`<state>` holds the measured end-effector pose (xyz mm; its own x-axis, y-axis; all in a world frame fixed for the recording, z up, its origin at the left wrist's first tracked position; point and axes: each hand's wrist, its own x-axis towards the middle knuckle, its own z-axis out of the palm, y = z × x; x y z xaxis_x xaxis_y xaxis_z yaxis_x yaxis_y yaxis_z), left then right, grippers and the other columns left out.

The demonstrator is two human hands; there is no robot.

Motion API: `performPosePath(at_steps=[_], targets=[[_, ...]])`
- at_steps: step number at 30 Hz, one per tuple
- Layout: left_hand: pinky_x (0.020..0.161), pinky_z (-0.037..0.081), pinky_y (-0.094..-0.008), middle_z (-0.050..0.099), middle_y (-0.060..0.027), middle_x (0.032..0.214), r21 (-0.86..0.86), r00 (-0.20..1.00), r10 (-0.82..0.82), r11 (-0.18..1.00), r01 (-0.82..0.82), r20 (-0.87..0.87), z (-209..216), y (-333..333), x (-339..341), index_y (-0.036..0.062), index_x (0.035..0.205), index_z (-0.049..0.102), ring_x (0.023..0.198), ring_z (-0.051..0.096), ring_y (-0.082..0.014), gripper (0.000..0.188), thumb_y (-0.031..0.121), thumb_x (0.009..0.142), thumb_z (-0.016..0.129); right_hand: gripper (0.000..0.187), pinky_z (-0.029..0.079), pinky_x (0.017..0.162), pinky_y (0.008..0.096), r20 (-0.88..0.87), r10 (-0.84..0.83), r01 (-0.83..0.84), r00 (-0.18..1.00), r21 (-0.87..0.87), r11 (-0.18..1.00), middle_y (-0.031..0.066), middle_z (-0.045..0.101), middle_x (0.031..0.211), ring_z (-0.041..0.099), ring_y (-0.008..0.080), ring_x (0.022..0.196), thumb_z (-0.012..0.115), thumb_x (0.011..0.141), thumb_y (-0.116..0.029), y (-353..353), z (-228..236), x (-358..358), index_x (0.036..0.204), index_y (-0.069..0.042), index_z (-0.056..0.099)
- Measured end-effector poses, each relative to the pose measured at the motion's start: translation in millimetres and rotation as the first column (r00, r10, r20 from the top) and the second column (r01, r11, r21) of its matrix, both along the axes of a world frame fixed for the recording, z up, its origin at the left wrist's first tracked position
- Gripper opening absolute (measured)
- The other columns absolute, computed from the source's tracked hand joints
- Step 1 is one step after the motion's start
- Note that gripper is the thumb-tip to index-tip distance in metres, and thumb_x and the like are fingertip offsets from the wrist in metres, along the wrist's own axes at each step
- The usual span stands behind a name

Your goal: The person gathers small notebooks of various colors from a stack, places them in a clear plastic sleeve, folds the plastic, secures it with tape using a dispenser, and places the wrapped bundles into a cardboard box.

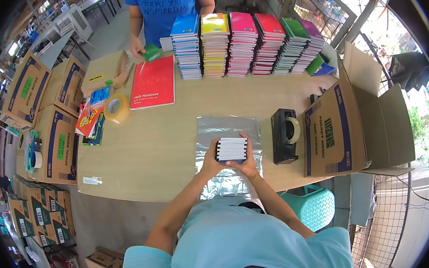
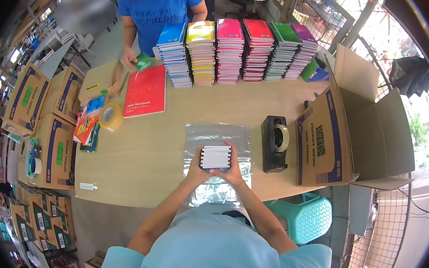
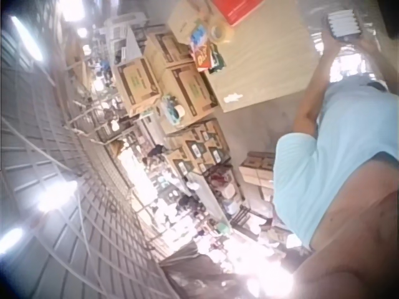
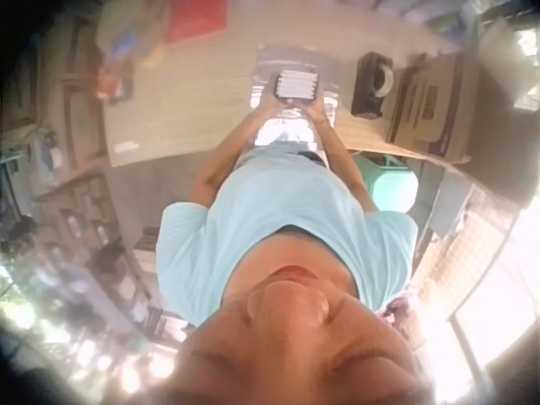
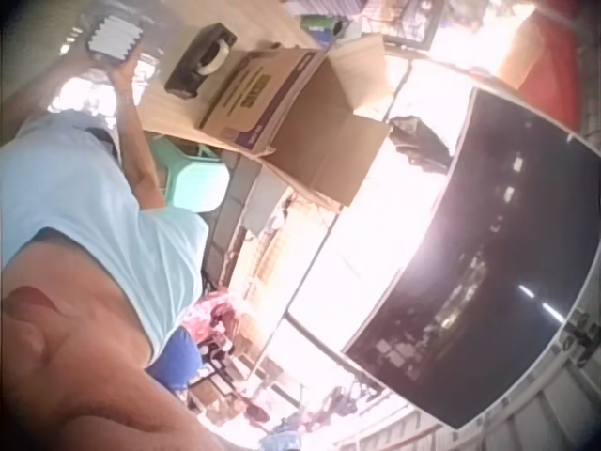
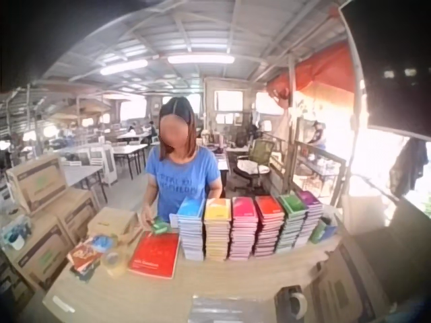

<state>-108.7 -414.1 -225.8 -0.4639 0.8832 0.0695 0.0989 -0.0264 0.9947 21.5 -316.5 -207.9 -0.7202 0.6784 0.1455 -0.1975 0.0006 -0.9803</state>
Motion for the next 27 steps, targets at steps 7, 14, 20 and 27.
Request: performPosePath(at_steps=[7,14,20,27], targets=[[0.097,0.047,-0.0389,0.051,-0.0154,0.130,0.048,0.988,0.005,0.999,0.003,-0.152,-14,5,-18,0.0064,0.138,0.037,0.119,0.053,-0.0294,0.102,0.024,0.055,0.094,0.112,0.043,0.104,0.0386,0.003,-0.012,0.012,1.000,0.037,0.999,0.0124,0.045,0.129,0.048,0.0247,0.123,0.096,0.053,-0.025,8,-27,-4,0.140,-0.007,0.028],[0.096,0.049,-0.0354,0.061,-0.0120,0.122,-0.013,0.997,-0.030,0.999,0.029,-0.067,1,9,-9,0.0116,0.135,0.045,0.111,0.061,-0.0239,0.098,0.019,0.051,0.095,0.126,0.042,0.104,0.0389,-0.107,-0.117,0.115,0.987,-0.024,0.993,0.0127,0.043,0.131,0.047,0.0245,0.122,0.099,0.041,-0.040,7,-34,-6,0.140,-0.005,0.029],[0.093,0.050,-0.0311,0.063,-0.0043,0.113,-0.039,0.996,0.002,0.999,-0.006,-0.092,-8,10,-7,0.0098,0.127,0.049,0.105,0.061,-0.0148,0.090,0.017,0.051,0.096,0.124,0.045,0.099,0.0370,-0.031,-0.127,0.128,0.991,0.046,0.991,0.0094,0.047,0.124,0.051,0.0221,0.115,0.097,0.038,-0.050,8,-49,-7,0.136,-0.006,0.034],[0.088,0.052,-0.0351,0.065,-0.0114,0.110,0.053,0.985,0.006,0.999,0.003,-0.174,-6,15,-14,0.0069,0.125,0.049,0.102,0.065,-0.0254,0.091,0.031,0.051,0.096,0.117,0.049,0.092,0.0358,-0.037,-0.183,0.186,0.982,0.139,0.973,0.0078,0.052,0.115,0.056,0.0202,0.105,0.098,0.039,-0.043,9,-60,-7,0.131,-0.005,0.037]])
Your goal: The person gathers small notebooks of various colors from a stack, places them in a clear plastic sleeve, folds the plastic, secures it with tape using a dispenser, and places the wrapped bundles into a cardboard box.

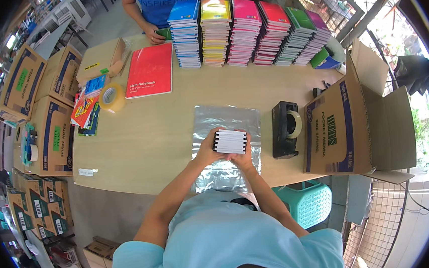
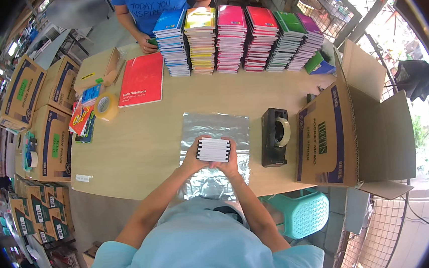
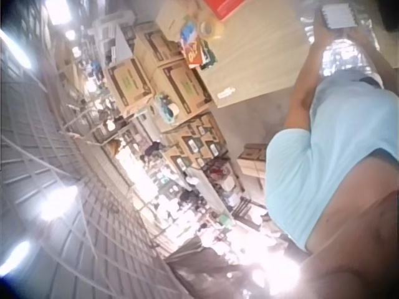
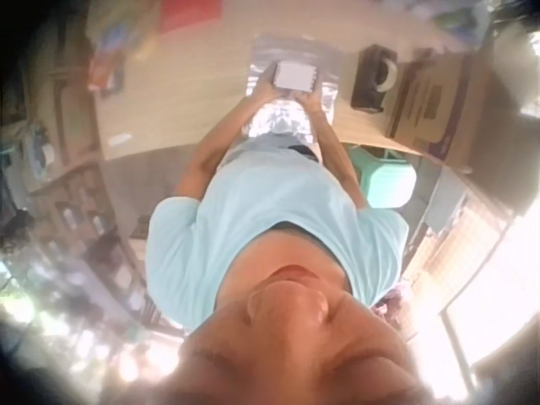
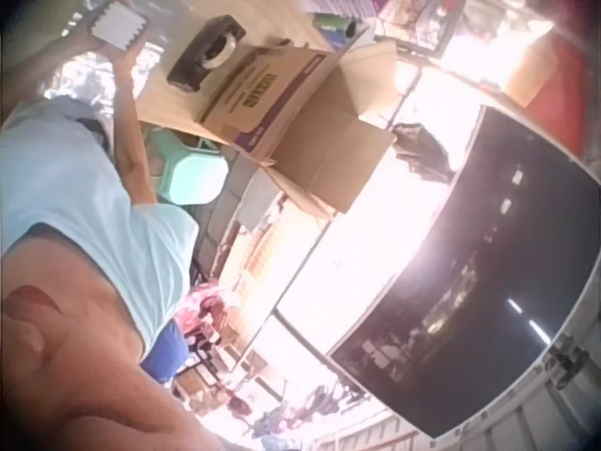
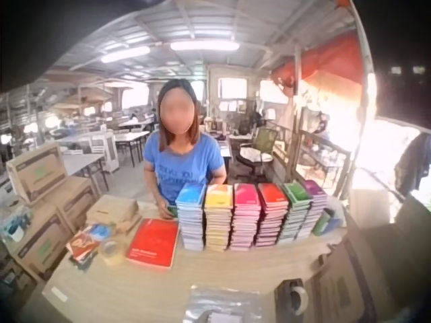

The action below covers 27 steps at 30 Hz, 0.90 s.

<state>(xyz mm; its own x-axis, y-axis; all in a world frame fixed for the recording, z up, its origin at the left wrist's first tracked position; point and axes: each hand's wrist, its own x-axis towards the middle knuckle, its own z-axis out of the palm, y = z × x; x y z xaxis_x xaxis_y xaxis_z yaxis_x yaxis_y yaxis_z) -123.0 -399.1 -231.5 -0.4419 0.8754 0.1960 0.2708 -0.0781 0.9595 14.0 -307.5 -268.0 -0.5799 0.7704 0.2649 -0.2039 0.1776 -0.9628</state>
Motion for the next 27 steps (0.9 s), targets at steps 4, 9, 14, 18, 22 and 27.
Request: performPosePath(at_steps=[4,9,14,18,22,27], targets=[[0.085,0.053,-0.0357,0.067,-0.0108,0.103,-0.089,1.000,0.012,0.996,-0.012,-0.001,6,-2,-2,0.0065,0.120,0.050,0.097,0.067,-0.0235,0.083,0.029,0.054,0.095,0.114,0.050,0.089,0.0343,-0.024,0.009,-0.011,1.000,-0.081,0.997,0.0068,0.054,0.111,0.058,0.0186,0.101,0.098,0.039,-0.042,-2,2,-4,0.129,-0.005,0.038],[0.084,0.053,-0.0348,0.068,-0.0097,0.104,-0.130,1.000,-0.021,0.991,0.023,0.023,10,-2,-3,0.0067,0.118,0.052,0.096,0.066,-0.0192,0.077,0.024,0.056,0.094,0.113,0.052,0.085,0.0358,0.156,-0.054,0.043,0.986,0.072,0.996,0.0097,0.060,0.104,0.062,0.0209,0.096,0.096,0.038,-0.048,5,2,1,0.126,-0.005,0.041],[0.084,0.053,-0.0342,0.068,-0.0089,0.104,-0.123,0.997,-0.037,0.991,0.045,0.064,8,1,0,0.0067,0.118,0.051,0.094,0.066,-0.0192,0.075,0.021,0.058,0.094,0.114,0.052,0.087,0.0363,0.169,-0.055,0.043,0.984,0.078,0.996,0.0108,0.059,0.109,0.061,0.0226,0.101,0.096,0.037,-0.046,3,13,7,0.128,-0.006,0.040],[0.083,0.053,-0.0344,0.068,-0.0102,0.103,-0.116,0.999,-0.017,0.993,0.013,-0.033,-4,0,3,0.0052,0.116,0.049,0.096,0.068,-0.0219,0.074,0.019,0.058,0.093,0.114,0.052,0.088,0.0372,0.134,-0.011,0.004,0.991,0.053,0.999,0.0119,0.057,0.113,0.060,0.0246,0.103,0.096,0.039,-0.044,3,11,10,0.131,-0.006,0.039],[0.083,0.054,-0.0348,0.068,-0.0109,0.103,-0.141,0.998,-0.037,0.990,0.029,-0.056,-10,0,0,0.0052,0.115,0.050,0.095,0.068,-0.0234,0.071,0.018,0.060,0.092,0.113,0.052,0.089,0.0390,0.184,-0.047,0.018,0.982,0.156,0.988,0.0133,0.058,0.115,0.061,0.0297,0.106,0.094,0.042,-0.049,7,1,10,0.131,-0.006,0.039],[0.082,0.054,-0.0352,0.069,-0.0121,0.101,-0.116,0.991,-0.026,0.993,0.011,-0.134,-6,2,-1,0.0046,0.116,0.048,0.095,0.069,-0.0252,0.071,0.017,0.061,0.091,0.112,0.052,0.090,0.0390,0.191,-0.027,0.010,0.981,0.093,0.996,0.0132,0.058,0.118,0.061,0.0291,0.108,0.095,0.043,-0.046,5,3,10,0.132,-0.007,0.040]])
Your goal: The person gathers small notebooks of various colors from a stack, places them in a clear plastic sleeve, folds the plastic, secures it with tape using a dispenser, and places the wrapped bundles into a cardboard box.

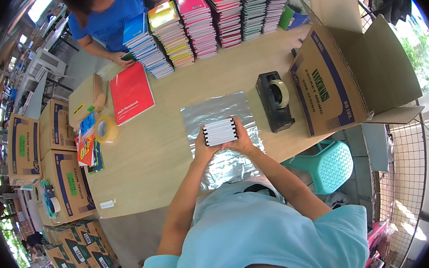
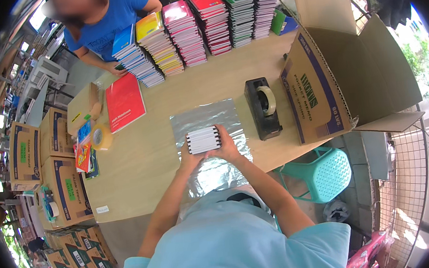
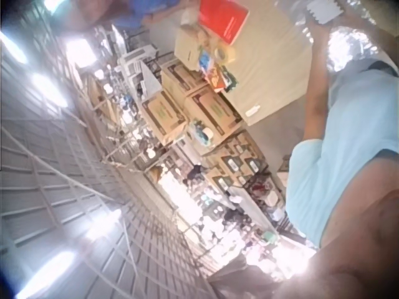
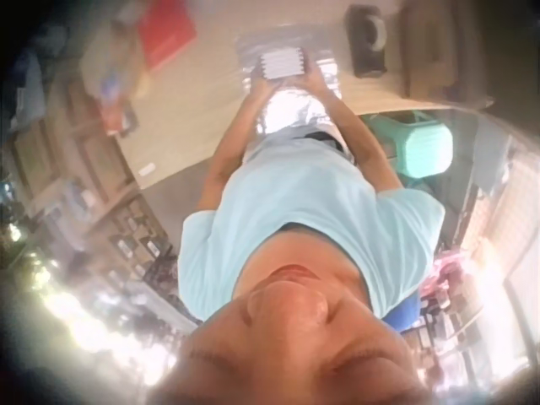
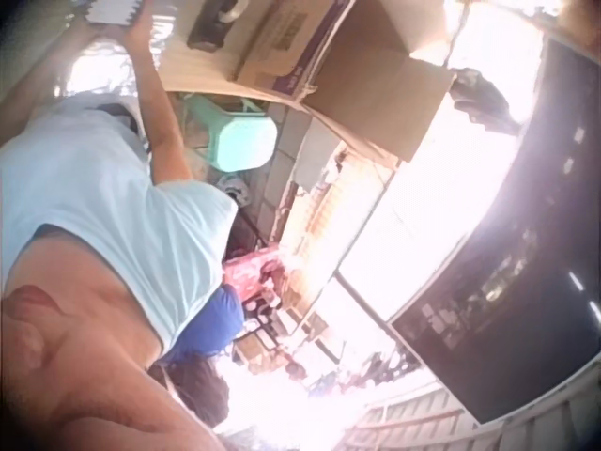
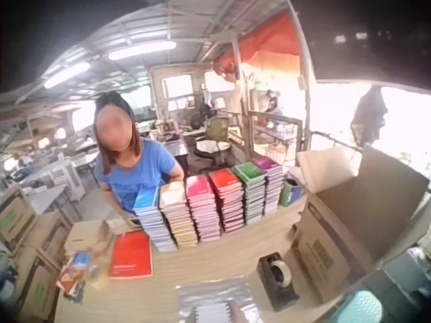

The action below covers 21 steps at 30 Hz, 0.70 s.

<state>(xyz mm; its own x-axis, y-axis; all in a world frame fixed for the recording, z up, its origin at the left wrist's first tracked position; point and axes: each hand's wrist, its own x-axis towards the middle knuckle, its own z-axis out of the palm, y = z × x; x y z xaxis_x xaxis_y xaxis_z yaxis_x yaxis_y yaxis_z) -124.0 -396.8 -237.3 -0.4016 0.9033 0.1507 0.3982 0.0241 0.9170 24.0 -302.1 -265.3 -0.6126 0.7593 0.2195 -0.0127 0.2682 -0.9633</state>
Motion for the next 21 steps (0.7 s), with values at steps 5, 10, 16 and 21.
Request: performPosePath(at_steps=[5,10,16,21], targets=[[0.082,0.055,-0.0348,0.069,-0.0127,0.102,-0.059,0.999,0.020,0.998,-0.018,0.042,4,-1,2,0.0046,0.116,0.047,0.095,0.069,-0.0260,0.070,0.018,0.062,0.090,0.111,0.051,0.093,0.0380,-0.012,0.041,-0.041,0.999,-0.025,0.999,0.0122,0.058,0.119,0.060,0.0273,0.110,0.096,0.045,-0.043,2,6,3,0.133,-0.008,0.039],[0.084,0.054,-0.0355,0.069,-0.0123,0.103,-0.025,1.000,0.016,1.000,-0.015,0.024,14,-2,4,0.0054,0.115,0.049,0.097,0.069,-0.0262,0.068,0.018,0.063,0.090,0.109,0.050,0.093,0.0374,0.001,0.055,-0.055,0.998,-0.043,0.998,0.0125,0.058,0.118,0.060,0.0257,0.110,0.095,0.047,-0.044,1,15,5,0.133,-0.006,0.039],[0.089,0.052,-0.0366,0.066,-0.0133,0.109,-0.059,0.989,0.031,0.998,-0.023,0.147,16,-5,4,0.0052,0.120,0.049,0.103,0.065,-0.0271,0.074,0.019,0.060,0.091,0.109,0.051,0.092,0.0370,0.039,0.054,-0.056,0.998,0.061,0.997,0.0125,0.059,0.116,0.061,0.0254,0.108,0.094,0.048,-0.045,2,18,3,0.133,-0.005,0.038],[0.098,0.046,-0.0418,0.045,-0.0178,0.131,0.173,0.990,0.095,0.982,-0.076,-0.104,39,-25,6,0.0042,0.133,0.045,0.121,0.049,-0.0340,0.084,0.020,0.063,0.089,0.107,0.051,0.091,0.0375,0.084,0.039,-0.043,0.996,0.036,0.998,0.0134,0.061,0.114,0.062,0.0267,0.107,0.095,0.048,-0.044,5,21,4,0.131,-0.005,0.038]])
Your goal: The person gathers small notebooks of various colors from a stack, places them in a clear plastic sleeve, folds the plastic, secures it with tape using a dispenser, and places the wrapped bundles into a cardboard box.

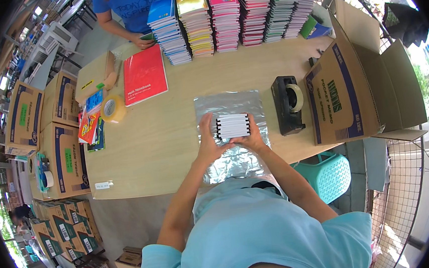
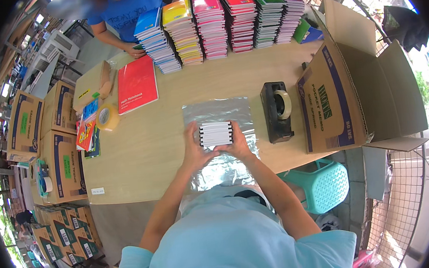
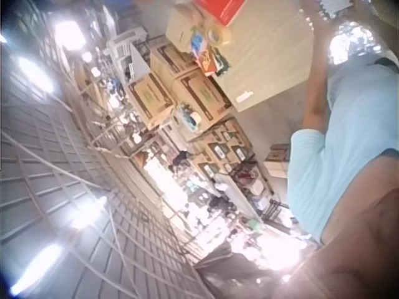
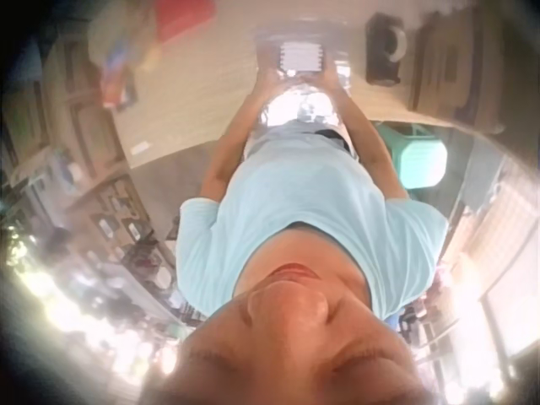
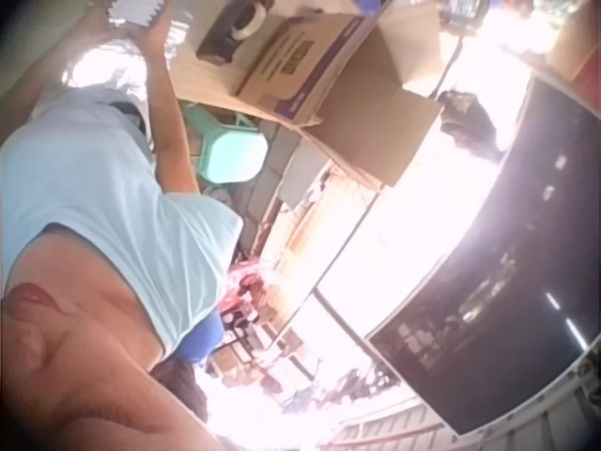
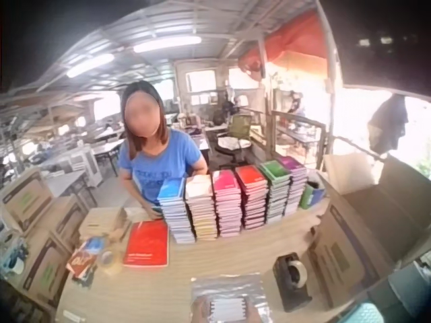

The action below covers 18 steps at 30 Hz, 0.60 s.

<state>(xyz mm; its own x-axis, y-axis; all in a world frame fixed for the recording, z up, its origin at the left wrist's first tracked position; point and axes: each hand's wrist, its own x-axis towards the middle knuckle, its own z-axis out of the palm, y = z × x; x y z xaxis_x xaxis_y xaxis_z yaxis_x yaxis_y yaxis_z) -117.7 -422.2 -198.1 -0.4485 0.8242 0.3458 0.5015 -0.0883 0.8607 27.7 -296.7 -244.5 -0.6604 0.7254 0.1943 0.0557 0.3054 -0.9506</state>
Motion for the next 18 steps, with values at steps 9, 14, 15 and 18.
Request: performPosePath(at_steps=[9,14,15,18], targets=[[0.098,0.041,-0.0447,0.034,-0.0229,0.139,-0.022,0.986,0.156,0.987,-0.157,-0.062,31,-49,45,0.0019,0.133,0.046,0.120,0.045,-0.0373,0.062,0.011,0.079,0.074,0.104,0.052,0.089,0.0388,-0.018,-0.021,0.022,1.000,0.047,0.999,0.0154,0.062,0.113,0.064,0.0298,0.107,0.096,0.049,-0.040,-4,-1,-2,0.128,-0.005,0.038],[0.099,0.042,-0.0435,0.047,-0.0231,0.128,0.037,0.996,0.080,0.996,-0.079,-0.026,16,-46,38,0.0020,0.124,0.047,0.116,0.052,-0.0352,0.050,0.001,0.078,0.068,0.105,0.053,0.089,0.0379,-0.015,-0.009,0.010,1.000,0.036,0.999,0.0156,0.062,0.114,0.064,0.0296,0.107,0.095,0.050,-0.041,-6,4,-3,0.129,-0.005,0.037],[0.099,0.042,-0.0435,0.047,-0.0231,0.128,0.038,0.997,0.078,0.996,-0.077,-0.027,13,-46,37,0.0020,0.124,0.047,0.116,0.052,-0.0352,0.050,0.001,0.078,0.068,0.105,0.053,0.089,0.0379,-0.016,-0.011,0.011,1.000,0.037,0.999,0.0156,0.062,0.114,0.064,0.0296,0.107,0.095,0.050,-0.041,-6,5,-3,0.129,-0.005,0.037],[0.105,0.039,-0.0415,0.049,-0.0197,0.132,0.021,0.996,0.088,0.996,-0.089,0.021,10,-48,38,0.0031,0.124,0.047,0.126,0.048,-0.0300,0.051,-0.005,0.077,0.067,0.104,0.053,0.089,0.0378,-0.030,0.009,-0.009,1.000,-0.007,1.000,0.0152,0.062,0.115,0.064,0.0292,0.108,0.095,0.050,-0.039,-6,4,-2,0.129,-0.005,0.037]])
